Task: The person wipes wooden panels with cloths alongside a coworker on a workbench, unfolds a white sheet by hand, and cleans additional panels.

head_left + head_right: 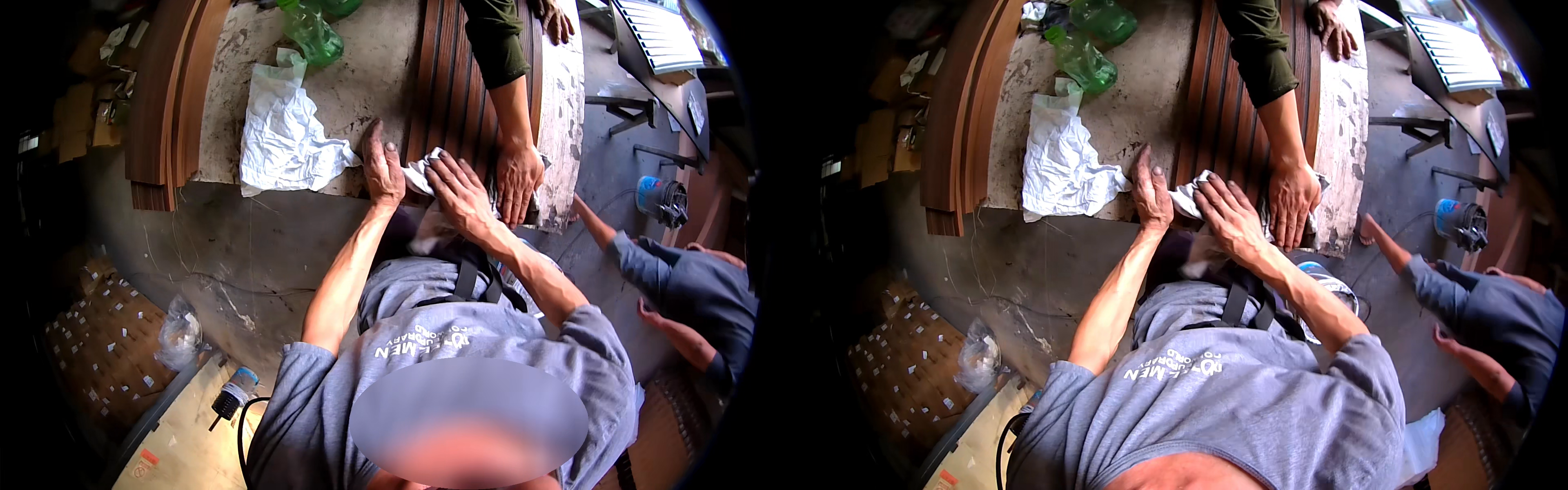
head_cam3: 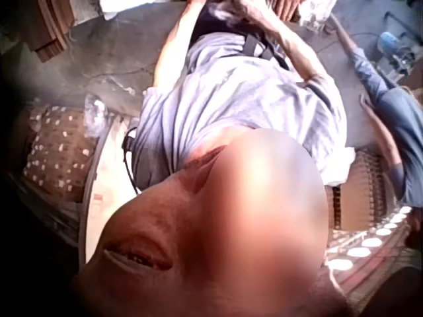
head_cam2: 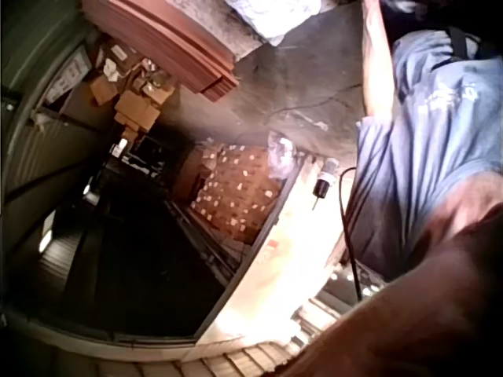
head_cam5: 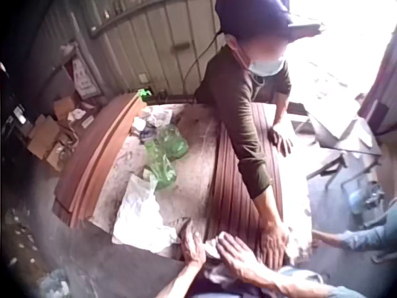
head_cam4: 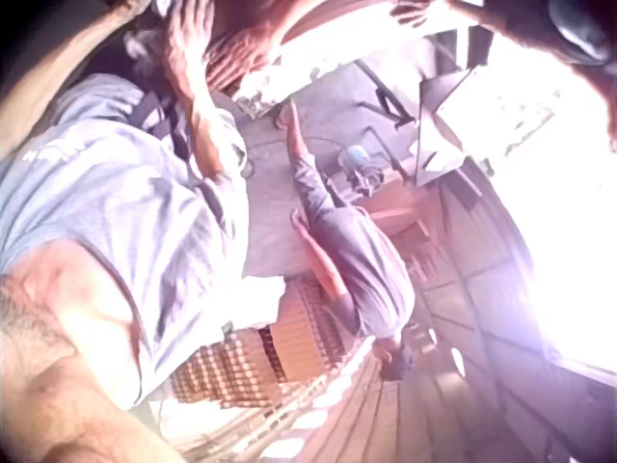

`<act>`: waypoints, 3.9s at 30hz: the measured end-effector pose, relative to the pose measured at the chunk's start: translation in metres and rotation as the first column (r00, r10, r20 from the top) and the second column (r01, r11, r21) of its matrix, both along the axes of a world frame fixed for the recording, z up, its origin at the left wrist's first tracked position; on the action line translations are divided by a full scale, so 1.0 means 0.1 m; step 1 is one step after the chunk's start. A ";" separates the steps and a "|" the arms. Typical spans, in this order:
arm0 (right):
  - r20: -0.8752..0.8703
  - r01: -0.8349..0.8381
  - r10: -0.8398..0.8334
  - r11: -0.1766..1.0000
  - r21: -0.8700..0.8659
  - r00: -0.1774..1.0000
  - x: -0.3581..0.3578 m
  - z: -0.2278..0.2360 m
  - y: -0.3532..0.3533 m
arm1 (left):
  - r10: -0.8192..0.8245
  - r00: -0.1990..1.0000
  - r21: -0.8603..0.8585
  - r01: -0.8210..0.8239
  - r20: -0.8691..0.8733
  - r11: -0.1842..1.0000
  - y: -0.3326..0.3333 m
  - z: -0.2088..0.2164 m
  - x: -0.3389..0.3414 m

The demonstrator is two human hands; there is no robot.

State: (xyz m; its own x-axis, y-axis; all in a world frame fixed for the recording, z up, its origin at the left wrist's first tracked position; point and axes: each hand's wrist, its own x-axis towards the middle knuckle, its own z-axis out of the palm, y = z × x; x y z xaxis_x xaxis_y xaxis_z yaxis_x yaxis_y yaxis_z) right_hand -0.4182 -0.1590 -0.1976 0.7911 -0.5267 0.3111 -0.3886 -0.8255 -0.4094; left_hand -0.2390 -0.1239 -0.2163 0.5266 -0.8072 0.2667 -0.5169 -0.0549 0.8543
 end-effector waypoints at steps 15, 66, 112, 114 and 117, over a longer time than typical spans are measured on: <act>-0.062 0.129 -0.125 0.990 0.050 0.990 -0.21 0.12 -0.11 | -0.106 0.973 -0.006 0.110 0.205 0.994 -0.08 -0.04 0.04; 0.180 0.613 -0.586 0.742 -0.273 0.790 -0.60 -0.49 -4.58 | -0.472 0.796 0.435 0.298 0.378 0.850 -0.55 0.11 -0.46; 0.115 0.507 -0.499 0.861 -0.047 0.859 -0.59 -0.13 -2.56 | -0.390 0.779 0.333 0.246 0.491 0.910 -0.35 0.03 -0.31; 0.161 0.468 -0.465 0.883 0.020 0.871 -0.71 -0.21 -2.01 | -0.446 0.800 0.335 0.325 0.402 0.885 -0.46 0.17 -0.34; 0.114 0.446 -0.447 0.894 0.040 0.887 -0.90 0.08 -1.21 | -0.428 0.848 0.344 0.318 0.312 0.883 -0.79 0.27 -0.35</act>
